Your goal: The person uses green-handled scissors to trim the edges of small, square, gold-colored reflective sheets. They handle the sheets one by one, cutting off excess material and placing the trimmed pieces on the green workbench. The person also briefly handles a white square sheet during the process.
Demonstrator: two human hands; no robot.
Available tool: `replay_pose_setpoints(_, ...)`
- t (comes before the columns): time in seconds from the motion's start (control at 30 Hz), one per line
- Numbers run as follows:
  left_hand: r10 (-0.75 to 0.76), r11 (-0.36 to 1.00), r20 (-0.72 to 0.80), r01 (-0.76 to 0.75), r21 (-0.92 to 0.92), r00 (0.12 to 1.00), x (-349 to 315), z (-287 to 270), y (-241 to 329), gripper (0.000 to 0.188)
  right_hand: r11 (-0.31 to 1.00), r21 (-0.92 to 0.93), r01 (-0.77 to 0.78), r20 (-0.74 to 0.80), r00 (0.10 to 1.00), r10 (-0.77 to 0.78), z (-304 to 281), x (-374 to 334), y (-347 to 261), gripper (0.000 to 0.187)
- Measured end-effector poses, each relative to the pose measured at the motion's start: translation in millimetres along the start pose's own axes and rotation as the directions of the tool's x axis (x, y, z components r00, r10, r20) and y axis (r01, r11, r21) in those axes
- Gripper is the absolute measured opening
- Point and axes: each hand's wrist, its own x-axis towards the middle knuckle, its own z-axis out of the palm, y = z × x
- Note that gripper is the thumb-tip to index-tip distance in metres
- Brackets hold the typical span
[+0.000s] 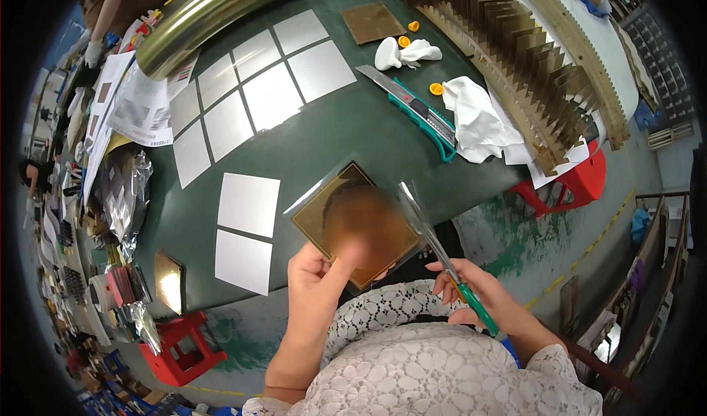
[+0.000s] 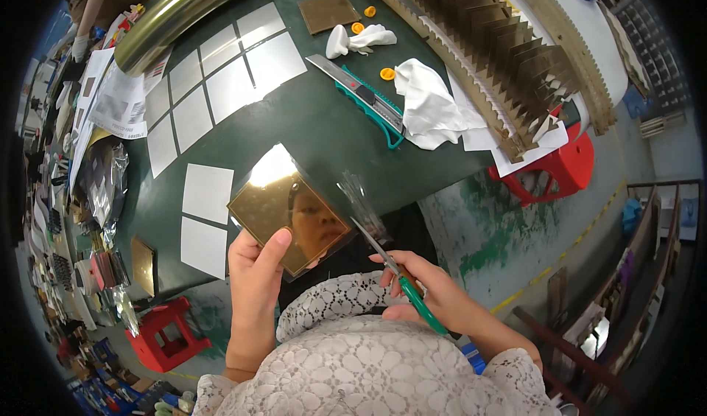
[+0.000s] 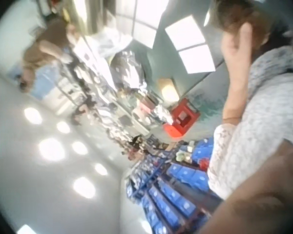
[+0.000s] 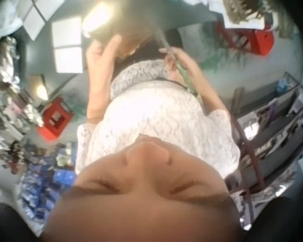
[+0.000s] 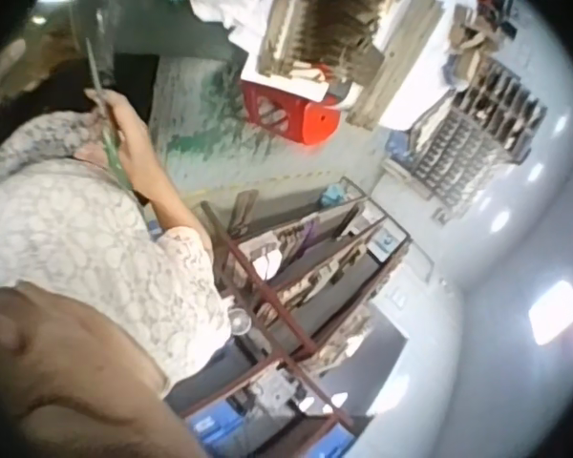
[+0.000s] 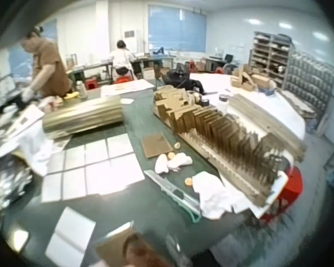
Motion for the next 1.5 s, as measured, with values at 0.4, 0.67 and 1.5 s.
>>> replay_pose_setpoints(0.4,-0.026,1.000,0.002,0.026,0.001,1.000,1.8,4.0,-1.3,0.017,0.998,-0.059,0.038,0.014,0.999,-0.037,0.5,3.6,-1.0,0.074)
replay_pose_setpoints(0.67,-0.016,1.000,-0.015,0.016,0.008,1.000,1.3,1.4,-4.0,0.015,0.996,-0.086,0.024,-0.002,1.000,-0.024,2.6,3.5,-2.4,0.072)
replay_pose_setpoints(1.5,-0.058,0.995,-0.013,0.059,0.085,0.998,-0.3,-2.4,-17.3,0.015,0.994,-0.083,-0.068,-0.083,0.995,0.061,1.2,10.6,1.5,0.061)
